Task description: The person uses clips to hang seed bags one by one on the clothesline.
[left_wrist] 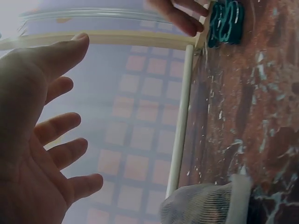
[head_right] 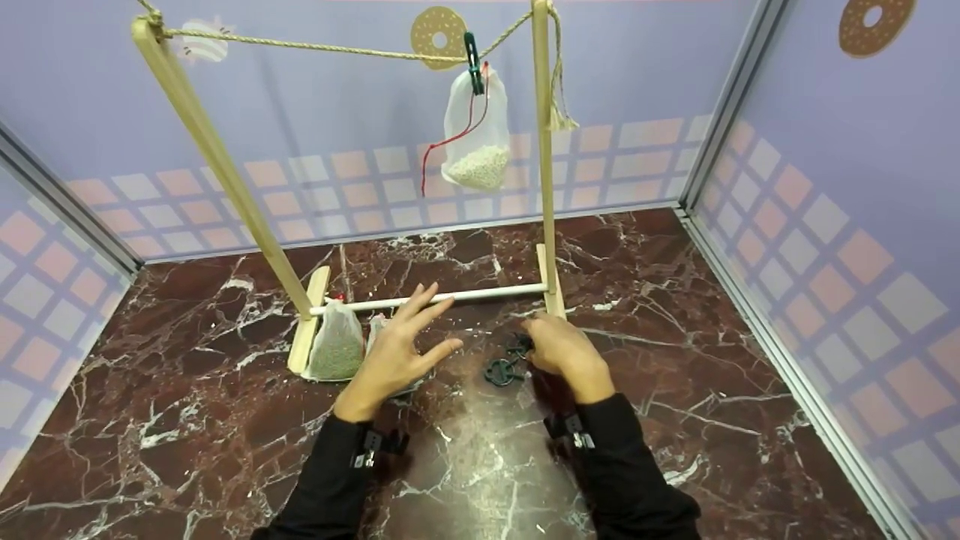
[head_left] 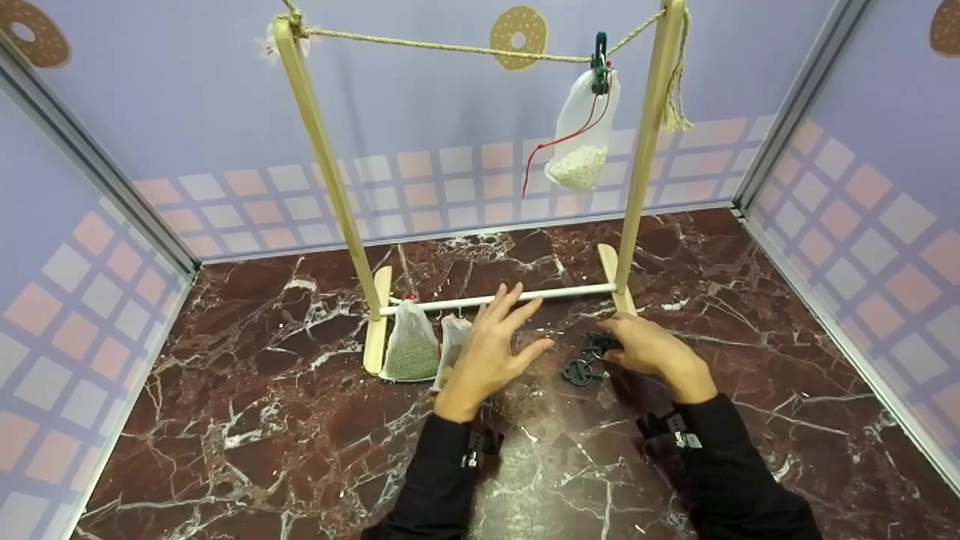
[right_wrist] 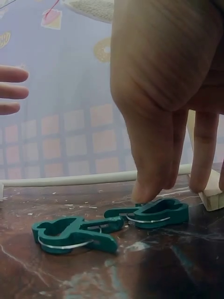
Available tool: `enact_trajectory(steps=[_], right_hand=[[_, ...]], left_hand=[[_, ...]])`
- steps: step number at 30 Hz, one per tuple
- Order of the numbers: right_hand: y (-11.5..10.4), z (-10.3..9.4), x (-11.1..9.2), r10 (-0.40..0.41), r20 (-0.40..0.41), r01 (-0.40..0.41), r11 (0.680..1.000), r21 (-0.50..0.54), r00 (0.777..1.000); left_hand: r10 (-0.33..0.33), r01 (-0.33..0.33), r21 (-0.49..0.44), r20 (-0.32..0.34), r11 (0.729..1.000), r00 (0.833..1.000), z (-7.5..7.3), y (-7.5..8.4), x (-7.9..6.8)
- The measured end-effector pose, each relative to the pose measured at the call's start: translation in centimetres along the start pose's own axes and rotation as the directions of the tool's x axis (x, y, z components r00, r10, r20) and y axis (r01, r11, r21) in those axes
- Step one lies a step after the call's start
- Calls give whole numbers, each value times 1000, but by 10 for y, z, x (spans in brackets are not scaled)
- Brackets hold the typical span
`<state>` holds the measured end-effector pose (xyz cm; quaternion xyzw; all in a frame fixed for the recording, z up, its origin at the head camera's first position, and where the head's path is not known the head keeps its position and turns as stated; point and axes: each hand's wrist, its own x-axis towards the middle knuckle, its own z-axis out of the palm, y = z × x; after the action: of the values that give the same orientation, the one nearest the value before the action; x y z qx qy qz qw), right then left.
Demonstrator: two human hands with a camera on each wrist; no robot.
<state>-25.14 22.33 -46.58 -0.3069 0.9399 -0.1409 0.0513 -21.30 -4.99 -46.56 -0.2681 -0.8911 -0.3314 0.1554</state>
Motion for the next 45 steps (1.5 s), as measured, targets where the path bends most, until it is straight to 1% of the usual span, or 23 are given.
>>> enact_trajectory(steps=[4,6,8,12,17,20,26,34,38,40,42,45], right_hand=[[4,0,-2,39,-28,-40,999,-28,999],[5,1,-3,63,-29,-64,997,-40,998],[6,2,-3,70,-27,-71,996,-54,997],[5,5,-1,90,-18,-91,993,-73,996],[2,10,2,135,-8,-135,987,-88,991],[3,12,3,125,-25,-127,987,-102,992],[2,14,2,133,-44,-137,986,-92,990],[1,12,3,103,-39,-106,988,-108,994],[0,9,2,104,-19,-105,990,-95,994],[-2,6,2,88,-20,-89,992,-90,996],[-4,2,1,52,-31,-55,995,-82,998],[-10,-3,0,-27,-66,23,998,-60,997]], left_hand=[[18,-19,15,45,1000,999,7,3,0],[23,-25,23,67,999,997,10,4,-1],[24,-26,26,87,999,996,12,5,-1],[10,-15,36,132,999,991,16,6,-4],[-15,3,64,189,998,982,18,6,-6],[-23,8,72,218,997,976,20,6,-6],[-51,29,82,291,996,955,23,6,-7],[-40,15,84,307,996,951,24,5,-7],[-58,36,76,320,996,946,24,4,-7],[-71,52,70,321,996,944,23,3,-7],[-86,72,56,321,996,943,21,3,-7],[-94,91,23,310,996,946,17,1,-7]])
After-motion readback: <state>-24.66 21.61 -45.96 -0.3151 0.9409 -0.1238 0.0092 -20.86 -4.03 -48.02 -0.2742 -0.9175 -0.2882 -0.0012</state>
